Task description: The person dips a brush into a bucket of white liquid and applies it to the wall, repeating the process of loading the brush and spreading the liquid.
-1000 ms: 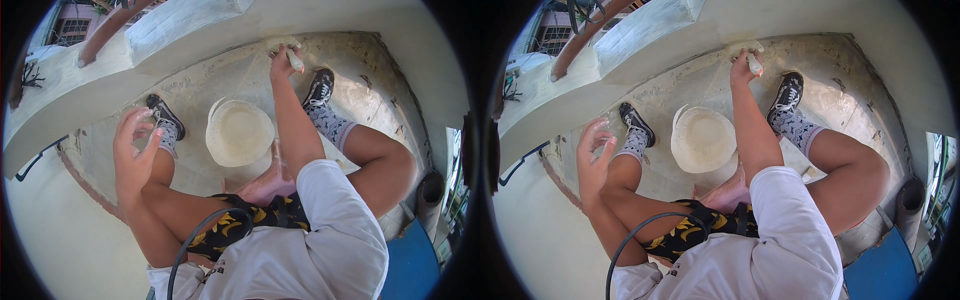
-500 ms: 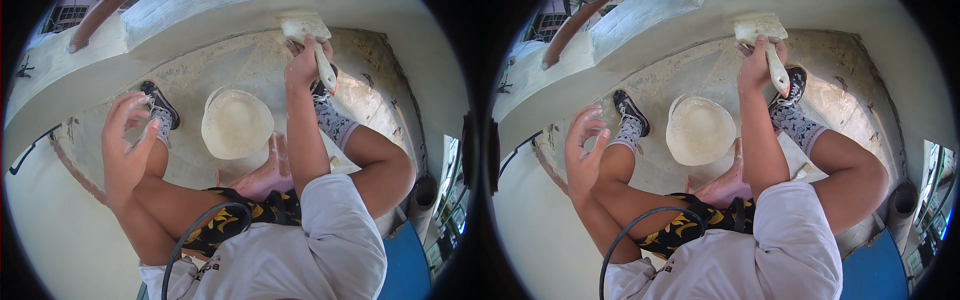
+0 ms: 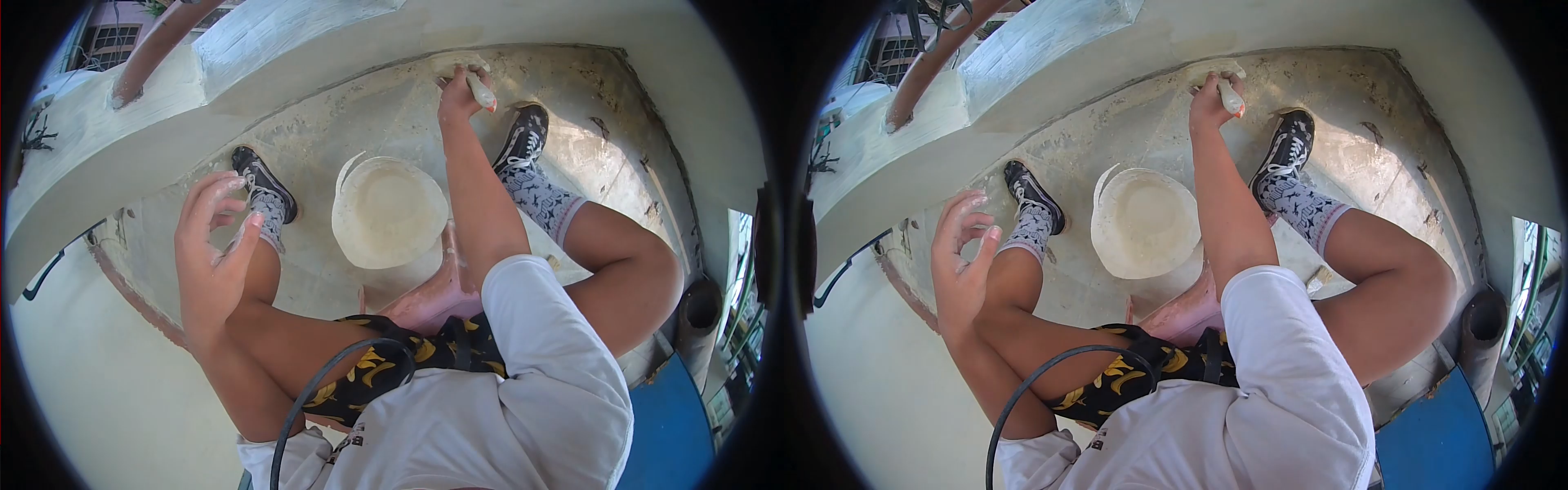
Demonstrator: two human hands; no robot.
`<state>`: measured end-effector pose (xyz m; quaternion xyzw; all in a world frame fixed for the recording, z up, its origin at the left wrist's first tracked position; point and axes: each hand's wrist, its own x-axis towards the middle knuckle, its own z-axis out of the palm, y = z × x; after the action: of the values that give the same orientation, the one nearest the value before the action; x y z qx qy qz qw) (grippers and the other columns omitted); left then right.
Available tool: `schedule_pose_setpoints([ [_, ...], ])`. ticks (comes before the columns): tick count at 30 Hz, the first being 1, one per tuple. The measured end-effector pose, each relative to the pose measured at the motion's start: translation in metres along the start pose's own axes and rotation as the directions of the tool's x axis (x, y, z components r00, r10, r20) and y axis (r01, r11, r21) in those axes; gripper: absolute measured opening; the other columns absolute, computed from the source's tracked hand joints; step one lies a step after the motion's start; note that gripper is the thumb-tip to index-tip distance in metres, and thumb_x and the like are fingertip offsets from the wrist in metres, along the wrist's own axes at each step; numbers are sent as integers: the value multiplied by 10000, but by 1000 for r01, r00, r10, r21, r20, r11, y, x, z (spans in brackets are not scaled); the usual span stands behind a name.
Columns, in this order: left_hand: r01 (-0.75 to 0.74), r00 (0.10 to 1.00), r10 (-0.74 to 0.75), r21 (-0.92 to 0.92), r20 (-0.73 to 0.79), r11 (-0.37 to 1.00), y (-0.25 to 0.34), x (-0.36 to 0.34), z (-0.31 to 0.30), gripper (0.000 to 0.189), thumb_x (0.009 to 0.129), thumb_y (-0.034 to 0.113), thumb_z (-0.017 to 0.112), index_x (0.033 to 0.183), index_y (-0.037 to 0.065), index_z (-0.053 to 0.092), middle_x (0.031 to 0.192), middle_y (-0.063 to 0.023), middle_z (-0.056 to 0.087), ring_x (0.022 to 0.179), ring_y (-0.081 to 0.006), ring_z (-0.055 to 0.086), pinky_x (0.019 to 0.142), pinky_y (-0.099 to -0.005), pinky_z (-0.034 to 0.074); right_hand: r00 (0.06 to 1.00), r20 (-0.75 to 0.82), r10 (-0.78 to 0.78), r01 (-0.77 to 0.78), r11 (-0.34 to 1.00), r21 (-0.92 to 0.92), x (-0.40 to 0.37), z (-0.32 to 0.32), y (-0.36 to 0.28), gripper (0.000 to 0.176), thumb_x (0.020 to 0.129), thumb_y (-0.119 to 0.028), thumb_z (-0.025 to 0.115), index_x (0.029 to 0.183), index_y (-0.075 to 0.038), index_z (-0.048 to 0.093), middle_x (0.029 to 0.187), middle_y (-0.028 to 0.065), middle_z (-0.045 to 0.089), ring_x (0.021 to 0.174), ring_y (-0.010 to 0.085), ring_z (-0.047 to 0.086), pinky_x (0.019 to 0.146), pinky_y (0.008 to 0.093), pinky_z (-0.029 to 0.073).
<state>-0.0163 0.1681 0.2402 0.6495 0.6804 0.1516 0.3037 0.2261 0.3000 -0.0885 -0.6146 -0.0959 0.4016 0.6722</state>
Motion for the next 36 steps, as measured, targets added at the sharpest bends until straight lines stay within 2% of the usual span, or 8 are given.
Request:
schedule_pose_setpoints([
  [2,-4,1000,4,9,4,1000,3,1,1,344,816,-7,608,1157,-31,570,1238,-111,545,934,-162,587,793,-290,472,1000,-6,-1,1,1000,13,5,-1,9,276,903,-68,571,1131,-5,430,1078,167,532,868,229,612,595,339,605],
  [4,-8,1000,8,8,10,1000,3,1,0,344,814,-9,607,1155,-30,570,1239,-111,546,935,-164,588,793,-291,472,994,-3,-111,111,991,-72,11,2,12,279,901,-69,572,1134,-6,432,1050,165,548,838,229,620,585,337,599],
  [8,-48,999,48,0,18,999,-1,2,2,347,808,-16,603,1153,-31,570,1241,-114,545,940,-168,586,795,-293,472,996,11,-87,88,991,-97,7,18,-8,265,899,-64,570,1121,-5,438,1030,157,557,825,226,621,600,341,596],
  [10,-34,999,33,6,21,999,2,2,0,347,808,-16,602,1153,-30,570,1242,-115,544,940,-169,586,794,-293,471,996,62,-57,53,996,79,0,20,-26,277,901,-64,563,1130,-4,420,1053,160,539,843,230,613,617,350,601],
  [13,-29,1000,29,-11,-13,1000,3,2,1,356,789,-3,633,1142,-9,584,1202,-108,568,905,-180,587,783,-302,457,995,59,-75,63,980,191,-30,-1,-67,296,907,-59,549,1150,-4,390,1090,165,511,871,239,601,625,360,609],
  [18,-55,998,53,-44,-42,998,4,0,3,362,769,7,664,1126,11,598,1170,-97,589,875,-188,588,774,-311,441,1000,1,-28,28,995,97,-24,-32,-47,283,925,-51,526,1164,-38,374,1115,165,484,881,245,589,656,375,614],
  [22,-39,999,39,-8,20,999,1,-2,1,347,809,-9,609,1154,-27,572,1233,-113,547,931,-169,587,788,-293,467,998,39,46,-49,997,66,-14,-31,-21,267,929,-63,535,1153,-41,391,1131,154,477,883,232,587,653,374,605],
  [36,-35,999,35,2,13,999,1,1,1,360,803,-17,613,1160,-19,569,1239,-109,549,937,-173,588,796,-300,463,997,60,-44,45,999,-27,3,18,-4,288,921,-68,546,1162,-10,400,1129,161,496,935,225,594,603,334,613],
])
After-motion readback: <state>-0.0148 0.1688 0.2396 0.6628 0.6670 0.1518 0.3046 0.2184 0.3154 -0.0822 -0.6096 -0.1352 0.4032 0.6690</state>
